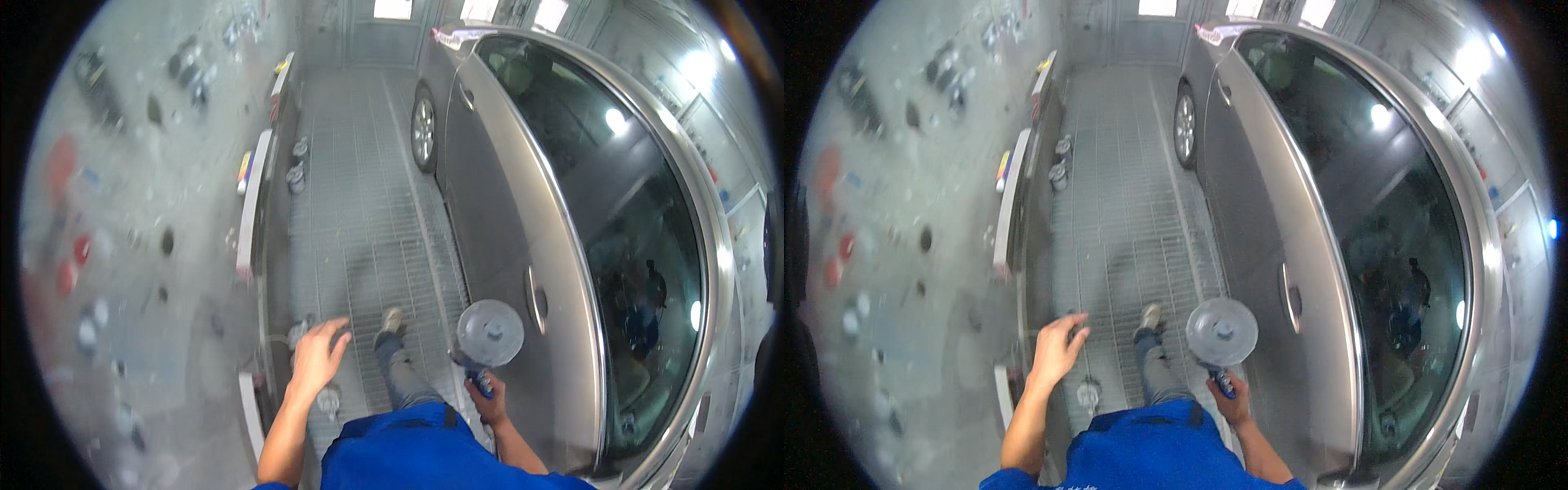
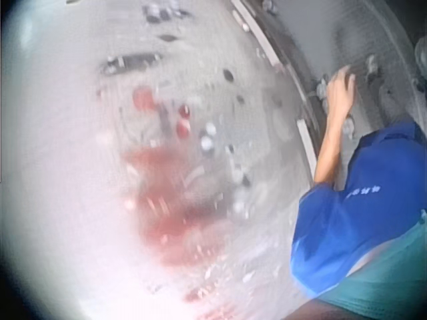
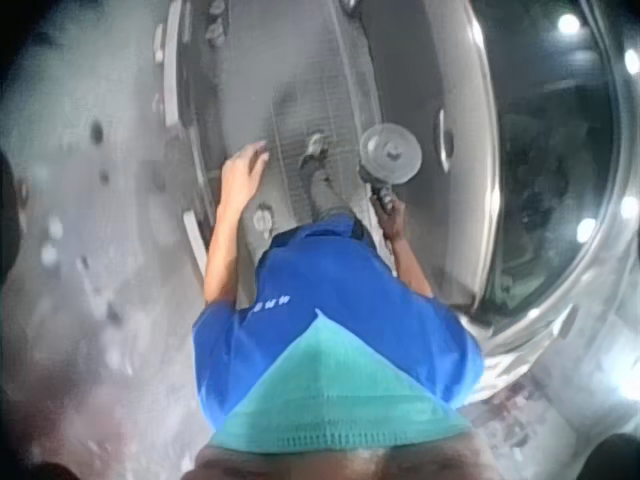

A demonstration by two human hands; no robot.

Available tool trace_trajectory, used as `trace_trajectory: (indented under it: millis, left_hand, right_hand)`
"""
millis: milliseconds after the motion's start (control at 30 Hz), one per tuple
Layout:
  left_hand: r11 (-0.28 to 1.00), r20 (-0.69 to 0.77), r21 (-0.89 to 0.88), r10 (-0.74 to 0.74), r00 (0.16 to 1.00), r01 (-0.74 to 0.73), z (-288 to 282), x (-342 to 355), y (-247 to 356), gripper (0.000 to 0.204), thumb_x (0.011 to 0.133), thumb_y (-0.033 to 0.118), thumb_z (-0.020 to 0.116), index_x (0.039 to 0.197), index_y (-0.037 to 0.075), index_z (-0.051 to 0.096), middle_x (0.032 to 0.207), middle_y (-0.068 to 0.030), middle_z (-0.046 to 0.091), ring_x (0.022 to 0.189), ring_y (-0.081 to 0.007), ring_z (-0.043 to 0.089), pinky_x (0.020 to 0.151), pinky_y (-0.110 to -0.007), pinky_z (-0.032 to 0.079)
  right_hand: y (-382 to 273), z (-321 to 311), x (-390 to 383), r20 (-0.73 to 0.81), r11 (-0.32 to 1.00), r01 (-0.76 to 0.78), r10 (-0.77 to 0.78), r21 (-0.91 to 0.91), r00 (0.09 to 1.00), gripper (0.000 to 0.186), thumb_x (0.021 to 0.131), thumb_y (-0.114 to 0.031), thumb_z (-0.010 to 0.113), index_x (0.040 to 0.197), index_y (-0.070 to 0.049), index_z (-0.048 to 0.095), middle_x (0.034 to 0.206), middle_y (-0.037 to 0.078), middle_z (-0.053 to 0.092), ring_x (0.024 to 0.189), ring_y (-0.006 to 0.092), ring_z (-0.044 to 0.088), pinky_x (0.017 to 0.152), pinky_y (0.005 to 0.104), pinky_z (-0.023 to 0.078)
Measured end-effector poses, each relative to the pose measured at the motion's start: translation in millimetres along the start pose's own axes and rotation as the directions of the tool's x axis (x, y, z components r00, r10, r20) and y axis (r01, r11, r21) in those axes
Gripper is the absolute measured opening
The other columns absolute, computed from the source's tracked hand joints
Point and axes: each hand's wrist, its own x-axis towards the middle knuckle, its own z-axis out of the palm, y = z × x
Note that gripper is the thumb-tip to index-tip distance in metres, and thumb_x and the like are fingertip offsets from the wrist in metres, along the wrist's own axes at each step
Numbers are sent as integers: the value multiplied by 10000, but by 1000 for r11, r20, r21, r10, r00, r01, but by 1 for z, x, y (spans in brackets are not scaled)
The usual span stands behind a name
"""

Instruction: The person spray paints the rear bumper of a car in a paint booth using a spray gun. They move around the vehicle to cover different areas, then exit the booth to refill the spray gun from paint cans before returning to continue painting.

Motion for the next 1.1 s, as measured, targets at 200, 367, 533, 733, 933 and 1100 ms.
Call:
trace_trajectory:
  millis: [200, 367, 533, 733, 933, 1100]
  left_hand:
    - [995, -42, -62, -82, 996, 79, 28, 165, -76, 258, 852, 112, 714, 1087, 7, 701, 1031, -197, 709, 952, -350, 694, 848, -409, 547]
    - [939, -151, -194, -314, 937, 283, 8, 283, -90, 232, 817, 85, 737, 1030, -6, 721, 982, -174, 728, 936, -310, 711, 822, -382, 546]
    - [903, -135, -308, -353, 926, 299, 23, 441, -119, 240, 805, 90, 763, 1028, 5, 734, 986, -162, 738, 922, -263, 721, 822, -348, 555]
    - [957, -88, -281, -102, 991, 74, 38, 689, -175, 425, 782, 105, 790, 1177, 14, 665, 1161, -184, 686, 1077, -319, 668, 918, -379, 530]
    - [964, 71, -255, 88, 994, -67, 29, 938, -189, 718, 754, 75, 781, 1376, 10, 427, 1317, -262, 500, 1195, -442, 521, 978, -469, 470]
    - [974, 261, -228, 47, 964, 15, 51, 1104, -267, 487, 847, 130, 701, 1290, 11, 538, 1306, -263, 522, 1162, -450, 543, 994, -476, 456]
  right_hand:
    - [11, 45, 243, -12, 999, -17, 17, -37, 1000, 426, 861, -222, 766, 1188, 29, 661, 963, 154, 748, 918, 160, 703, 791, 332, 540]
    - [-115, 83, 460, 185, 996, 48, -61, 77, 981, 285, 883, -138, 749, 1101, 33, 680, 892, 104, 741, 812, 84, 636, 730, 290, 516]
    - [-141, 154, 656, 330, 942, -32, -85, 334, 940, 133, 896, -78, 705, 1020, -30, 711, 856, 23, 697, 772, 93, 625, 660, 282, 503]
    - [-175, 275, 877, 314, 847, 63, -264, 529, 912, 214, 988, -76, 606, 1196, -31, 632, 1057, 50, 671, 964, 140, 644, 827, 302, 548]
    - [-207, 315, 1051, 386, 901, -22, -164, 434, 908, 415, 971, -58, 574, 1379, -24, 503, 1370, 110, 548, 1285, 207, 493, 1085, 370, 403]
    - [-269, 339, 1200, 360, 914, 139, -285, 381, 888, 407, 912, -99, 650, 1303, -22, 571, 1322, 184, 574, 1273, 280, 510, 1081, 425, 395]
